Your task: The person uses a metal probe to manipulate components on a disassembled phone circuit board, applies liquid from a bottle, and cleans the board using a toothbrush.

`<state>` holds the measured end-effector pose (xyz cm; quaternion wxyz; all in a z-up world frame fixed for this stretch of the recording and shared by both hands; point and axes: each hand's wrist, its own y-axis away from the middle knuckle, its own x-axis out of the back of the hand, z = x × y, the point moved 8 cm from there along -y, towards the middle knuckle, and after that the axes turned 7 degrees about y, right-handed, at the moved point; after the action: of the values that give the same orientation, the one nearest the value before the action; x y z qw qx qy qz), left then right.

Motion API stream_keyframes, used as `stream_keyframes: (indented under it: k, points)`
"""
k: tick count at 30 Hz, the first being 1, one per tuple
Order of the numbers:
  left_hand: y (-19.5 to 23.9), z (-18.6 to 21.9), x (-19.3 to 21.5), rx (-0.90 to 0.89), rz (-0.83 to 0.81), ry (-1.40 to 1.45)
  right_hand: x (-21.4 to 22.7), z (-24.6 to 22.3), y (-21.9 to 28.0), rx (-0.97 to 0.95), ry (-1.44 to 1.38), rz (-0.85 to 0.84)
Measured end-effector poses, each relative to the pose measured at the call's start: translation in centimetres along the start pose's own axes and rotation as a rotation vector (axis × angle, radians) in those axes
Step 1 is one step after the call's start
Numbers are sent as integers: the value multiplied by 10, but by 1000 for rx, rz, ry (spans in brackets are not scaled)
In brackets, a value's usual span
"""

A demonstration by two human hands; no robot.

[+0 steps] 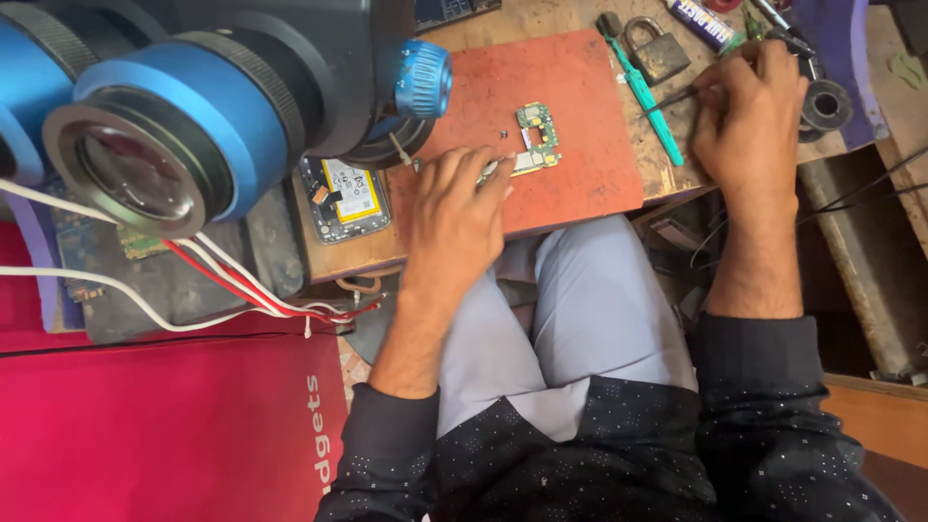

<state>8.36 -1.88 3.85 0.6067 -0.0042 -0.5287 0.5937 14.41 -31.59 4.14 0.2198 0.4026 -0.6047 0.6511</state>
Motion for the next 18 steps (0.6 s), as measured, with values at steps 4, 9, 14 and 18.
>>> stream_keyframes:
  k: [4, 9, 14, 18]
  points:
    - [3, 4, -12, 45, 91, -51, 10, -8, -3, -63, -1, -17]
    - [7, 8, -16, 60, 198, -137, 9, -34, 4, -323, -124, -346]
    - [-1, 15, -17, 12, 145, -107, 15, -62, 9, 30, -123, -96]
    - [-7, 14, -2, -49, 21, -25, 8, -55, 14, 17, -192, -22]
